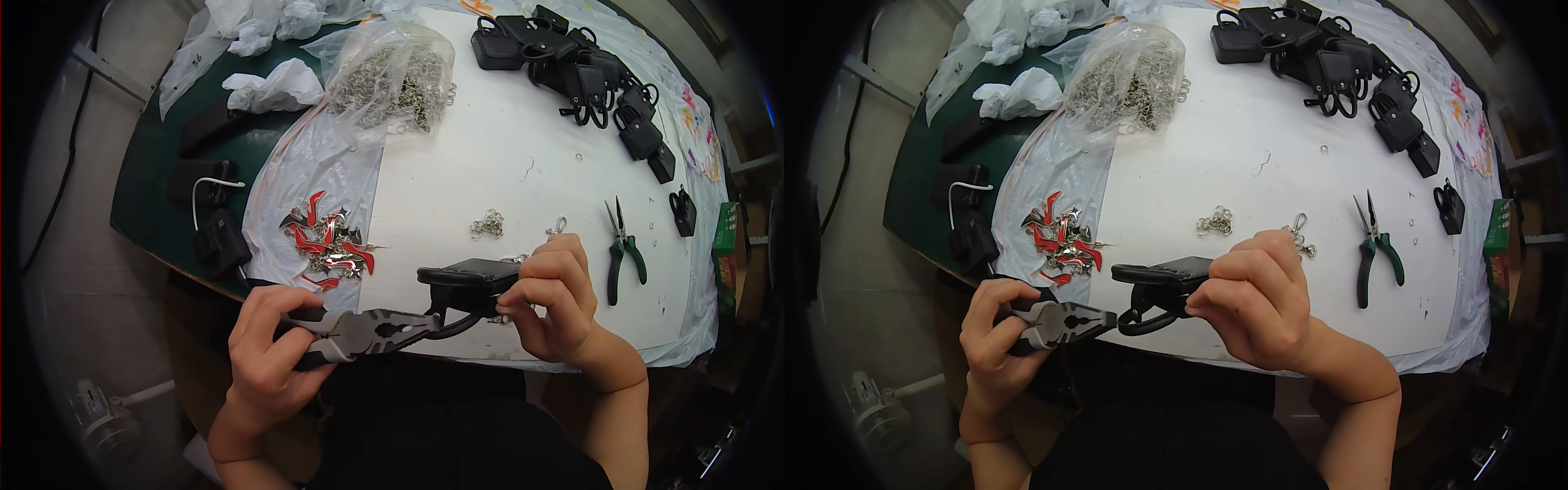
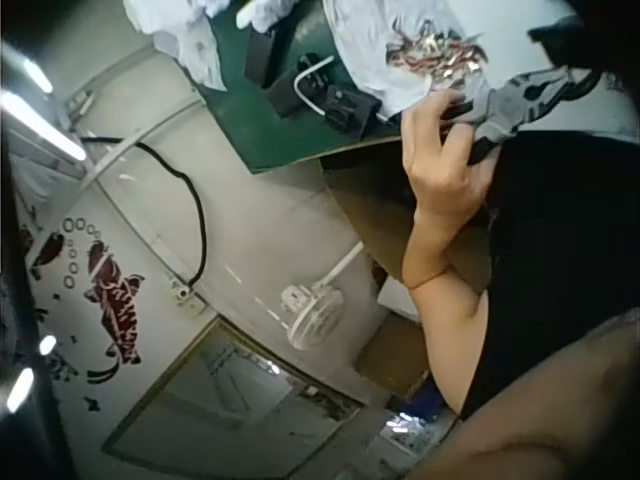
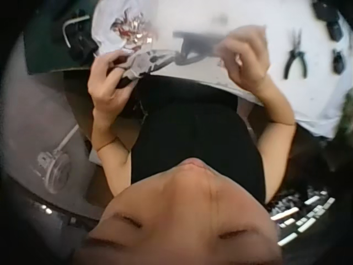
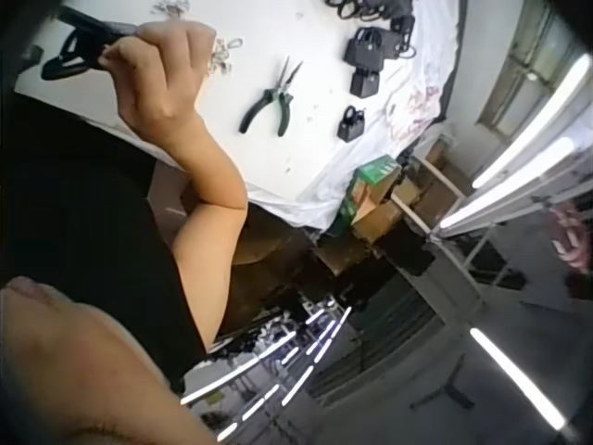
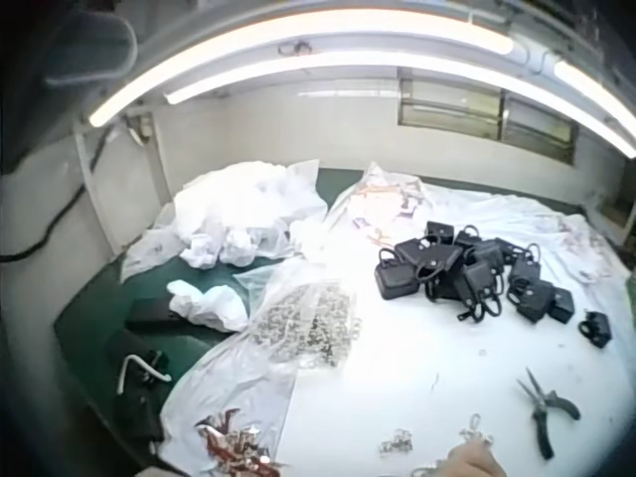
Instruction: The person attaches metal chains and rings to plastic components and small red tags using pliers to assemble finished items.
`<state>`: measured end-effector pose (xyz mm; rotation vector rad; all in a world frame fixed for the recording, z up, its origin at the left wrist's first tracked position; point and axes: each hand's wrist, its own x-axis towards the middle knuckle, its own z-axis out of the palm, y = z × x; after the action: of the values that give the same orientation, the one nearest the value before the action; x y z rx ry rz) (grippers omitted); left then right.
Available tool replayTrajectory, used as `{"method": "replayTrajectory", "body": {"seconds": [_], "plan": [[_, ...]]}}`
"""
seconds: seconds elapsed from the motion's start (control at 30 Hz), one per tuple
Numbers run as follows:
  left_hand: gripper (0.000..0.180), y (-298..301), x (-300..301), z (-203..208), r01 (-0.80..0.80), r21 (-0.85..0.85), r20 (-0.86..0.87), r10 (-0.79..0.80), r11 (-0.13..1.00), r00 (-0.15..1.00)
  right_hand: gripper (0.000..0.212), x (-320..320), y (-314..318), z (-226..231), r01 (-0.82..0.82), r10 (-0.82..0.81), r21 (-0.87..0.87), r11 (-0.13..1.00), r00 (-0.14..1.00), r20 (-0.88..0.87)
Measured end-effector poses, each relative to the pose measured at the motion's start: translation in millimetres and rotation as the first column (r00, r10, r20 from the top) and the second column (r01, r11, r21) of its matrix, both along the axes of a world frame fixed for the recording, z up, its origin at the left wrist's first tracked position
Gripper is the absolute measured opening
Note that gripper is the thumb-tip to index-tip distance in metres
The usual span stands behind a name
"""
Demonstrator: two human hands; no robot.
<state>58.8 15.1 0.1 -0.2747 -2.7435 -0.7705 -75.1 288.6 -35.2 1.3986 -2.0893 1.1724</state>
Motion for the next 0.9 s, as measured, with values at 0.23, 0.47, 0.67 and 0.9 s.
{"method": "replayTrajectory", "body": {"seconds": [0.23,0.47,0.67,0.9], "plan": [[0.039,14.4,-17.9,25.2,0.125,-0.222,0.067,-0.112,0.967,0.991,0.024,9.7,-3.2,-3.9,-0.004,0.000,-0.029,1.000,0.992,-0.128],[0.038,15.7,-20.4,24.5,0.154,-0.295,0.051,-0.145,0.943,0.988,0.019,11.8,-4.9,-7.8,0.003,-0.011,-0.051,0.999,0.988,-0.153],[0.039,15.1,-29.0,27.4,0.185,-0.361,0.007,-0.195,0.914,0.981,0.025,7.9,2.9,-2.6,-0.017,0.018,0.022,1.000,0.996,-0.082],[0.043,1.7,-34.0,10.5,0.127,-0.211,0.044,-0.120,0.969,0.992,0.063,-13.2,118.2,-15.1,0.623,-0.693,0.460,0.633,0.721,-0.023]]}}
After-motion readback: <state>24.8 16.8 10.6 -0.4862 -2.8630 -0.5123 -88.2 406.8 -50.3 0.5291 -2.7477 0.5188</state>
